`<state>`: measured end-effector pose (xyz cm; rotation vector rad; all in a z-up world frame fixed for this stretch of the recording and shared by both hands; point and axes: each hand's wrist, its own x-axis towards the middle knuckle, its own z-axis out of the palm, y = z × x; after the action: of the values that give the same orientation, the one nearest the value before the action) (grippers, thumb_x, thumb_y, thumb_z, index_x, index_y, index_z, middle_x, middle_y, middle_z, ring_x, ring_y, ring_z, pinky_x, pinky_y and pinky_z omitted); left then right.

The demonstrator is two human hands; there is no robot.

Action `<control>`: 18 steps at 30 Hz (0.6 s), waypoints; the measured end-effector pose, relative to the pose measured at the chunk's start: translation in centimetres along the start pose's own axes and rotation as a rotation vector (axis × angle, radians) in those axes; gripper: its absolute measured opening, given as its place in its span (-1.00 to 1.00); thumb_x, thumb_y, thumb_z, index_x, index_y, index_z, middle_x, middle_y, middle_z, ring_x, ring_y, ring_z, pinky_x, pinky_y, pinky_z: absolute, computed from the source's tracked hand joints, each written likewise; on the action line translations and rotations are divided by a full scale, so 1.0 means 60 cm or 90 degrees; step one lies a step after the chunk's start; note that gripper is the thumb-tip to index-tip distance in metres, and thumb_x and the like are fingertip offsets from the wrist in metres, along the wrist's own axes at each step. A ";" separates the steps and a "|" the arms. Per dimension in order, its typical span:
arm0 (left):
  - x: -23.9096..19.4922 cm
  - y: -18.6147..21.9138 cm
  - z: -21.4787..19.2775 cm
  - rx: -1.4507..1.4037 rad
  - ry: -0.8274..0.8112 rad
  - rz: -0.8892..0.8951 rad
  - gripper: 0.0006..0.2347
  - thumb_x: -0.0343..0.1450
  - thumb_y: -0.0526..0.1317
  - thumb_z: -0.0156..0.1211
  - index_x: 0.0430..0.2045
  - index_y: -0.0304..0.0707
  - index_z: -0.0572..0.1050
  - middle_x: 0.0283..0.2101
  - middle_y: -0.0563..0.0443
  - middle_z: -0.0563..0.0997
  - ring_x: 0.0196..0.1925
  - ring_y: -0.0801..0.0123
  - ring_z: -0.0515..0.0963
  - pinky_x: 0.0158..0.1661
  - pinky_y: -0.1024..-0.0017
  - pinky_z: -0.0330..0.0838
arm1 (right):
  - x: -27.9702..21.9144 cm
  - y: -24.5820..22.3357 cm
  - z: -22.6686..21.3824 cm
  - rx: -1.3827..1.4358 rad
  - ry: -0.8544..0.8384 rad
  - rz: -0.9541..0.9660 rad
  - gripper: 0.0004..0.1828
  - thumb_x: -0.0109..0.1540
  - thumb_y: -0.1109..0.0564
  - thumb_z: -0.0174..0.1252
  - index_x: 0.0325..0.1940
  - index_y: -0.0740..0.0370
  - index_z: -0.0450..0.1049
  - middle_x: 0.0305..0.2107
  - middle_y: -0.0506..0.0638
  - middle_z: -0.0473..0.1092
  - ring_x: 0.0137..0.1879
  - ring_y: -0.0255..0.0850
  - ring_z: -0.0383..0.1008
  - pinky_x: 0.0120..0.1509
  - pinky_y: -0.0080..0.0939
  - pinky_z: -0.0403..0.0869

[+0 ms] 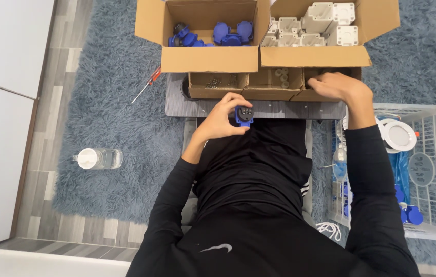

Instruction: Assembling and inspecting small electrical components using a screwdriver

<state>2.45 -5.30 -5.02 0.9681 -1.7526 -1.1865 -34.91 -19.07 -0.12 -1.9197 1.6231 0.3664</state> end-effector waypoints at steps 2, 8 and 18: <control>0.003 -0.007 0.002 0.023 0.001 -0.006 -0.40 0.18 -0.31 0.67 0.16 -0.20 0.59 0.21 -0.11 0.43 0.29 0.05 0.58 0.30 0.14 0.56 | 0.019 0.011 0.006 -0.002 -0.010 -0.001 -0.05 0.43 -0.45 -0.27 0.32 0.40 0.63 0.20 0.60 0.52 0.47 0.51 0.38 0.57 0.48 0.26; 0.010 -0.049 0.016 0.111 0.006 0.024 -0.44 0.16 -0.22 0.67 0.11 -0.06 0.67 0.17 -0.06 0.60 0.22 -0.01 0.65 0.24 0.05 0.55 | 0.035 0.012 0.004 -0.028 -0.021 0.012 0.01 0.34 -0.44 -0.21 0.18 0.58 0.66 0.13 0.64 0.54 0.41 0.49 0.45 0.51 0.44 0.36; 0.010 -0.095 0.026 0.165 0.019 0.036 -0.43 0.15 -0.19 0.66 0.11 0.06 0.66 0.19 0.08 0.64 0.22 0.09 0.59 0.26 0.12 0.51 | 0.041 0.014 0.007 -0.026 -0.015 0.009 0.04 0.33 -0.46 -0.19 0.21 0.61 0.65 0.14 0.61 0.56 0.41 0.48 0.45 0.45 0.44 0.40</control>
<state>1.69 -6.83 -10.72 1.0728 -1.9284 -0.9201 -35.11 -20.85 -2.02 -1.9280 1.6260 0.4286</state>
